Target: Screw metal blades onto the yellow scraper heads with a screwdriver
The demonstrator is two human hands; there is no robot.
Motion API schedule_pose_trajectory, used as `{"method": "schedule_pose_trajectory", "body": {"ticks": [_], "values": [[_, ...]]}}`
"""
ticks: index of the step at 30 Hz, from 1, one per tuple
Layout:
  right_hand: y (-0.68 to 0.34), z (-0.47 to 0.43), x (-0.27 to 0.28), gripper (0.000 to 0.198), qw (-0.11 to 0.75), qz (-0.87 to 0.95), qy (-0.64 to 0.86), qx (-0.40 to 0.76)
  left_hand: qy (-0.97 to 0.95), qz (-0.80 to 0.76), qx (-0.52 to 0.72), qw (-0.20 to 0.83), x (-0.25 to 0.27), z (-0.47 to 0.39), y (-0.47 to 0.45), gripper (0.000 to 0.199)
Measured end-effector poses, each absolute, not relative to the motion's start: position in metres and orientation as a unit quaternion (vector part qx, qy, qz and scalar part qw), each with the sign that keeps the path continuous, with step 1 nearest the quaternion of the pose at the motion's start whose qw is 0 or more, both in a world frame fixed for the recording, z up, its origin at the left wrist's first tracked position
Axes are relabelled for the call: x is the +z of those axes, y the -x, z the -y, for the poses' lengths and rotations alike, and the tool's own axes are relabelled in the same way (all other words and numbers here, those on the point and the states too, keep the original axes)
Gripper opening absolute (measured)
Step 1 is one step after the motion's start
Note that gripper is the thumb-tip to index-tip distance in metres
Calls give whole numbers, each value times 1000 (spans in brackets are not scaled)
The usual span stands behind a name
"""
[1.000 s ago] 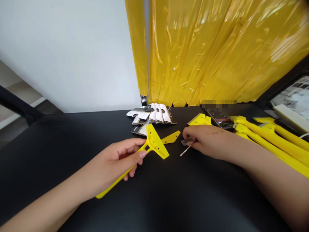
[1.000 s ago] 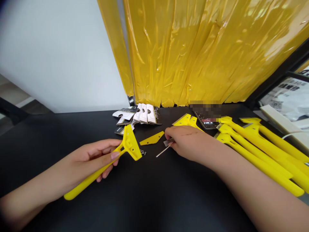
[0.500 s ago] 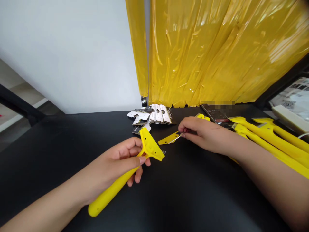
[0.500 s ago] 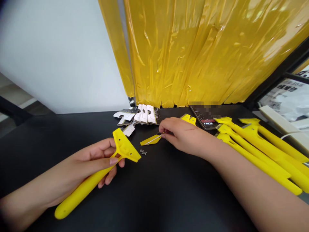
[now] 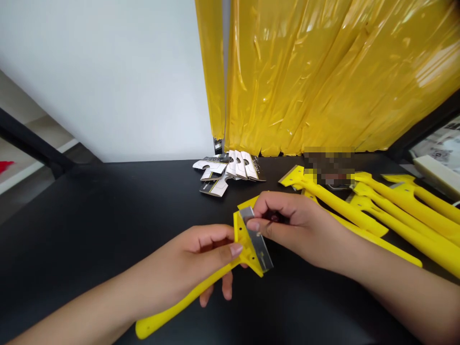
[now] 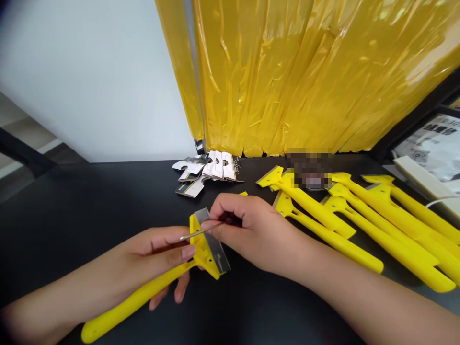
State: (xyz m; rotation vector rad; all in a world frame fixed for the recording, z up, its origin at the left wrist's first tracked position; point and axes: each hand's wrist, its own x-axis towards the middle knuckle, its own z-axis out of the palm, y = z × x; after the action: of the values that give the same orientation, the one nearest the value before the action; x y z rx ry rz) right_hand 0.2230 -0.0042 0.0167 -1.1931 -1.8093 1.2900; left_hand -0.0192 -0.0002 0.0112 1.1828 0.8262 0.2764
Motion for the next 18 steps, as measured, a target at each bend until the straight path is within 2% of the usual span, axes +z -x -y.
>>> {"method": "schedule_pose_trajectory", "body": {"ticks": [3, 18], "values": [[-224, 2, 13, 15, 301, 686, 458, 479, -548, -372, 136, 737, 11, 2, 17, 29], [-206, 13, 3, 25, 357, 715, 424, 426, -553, -471, 111, 678, 13, 13, 6, 39]]}}
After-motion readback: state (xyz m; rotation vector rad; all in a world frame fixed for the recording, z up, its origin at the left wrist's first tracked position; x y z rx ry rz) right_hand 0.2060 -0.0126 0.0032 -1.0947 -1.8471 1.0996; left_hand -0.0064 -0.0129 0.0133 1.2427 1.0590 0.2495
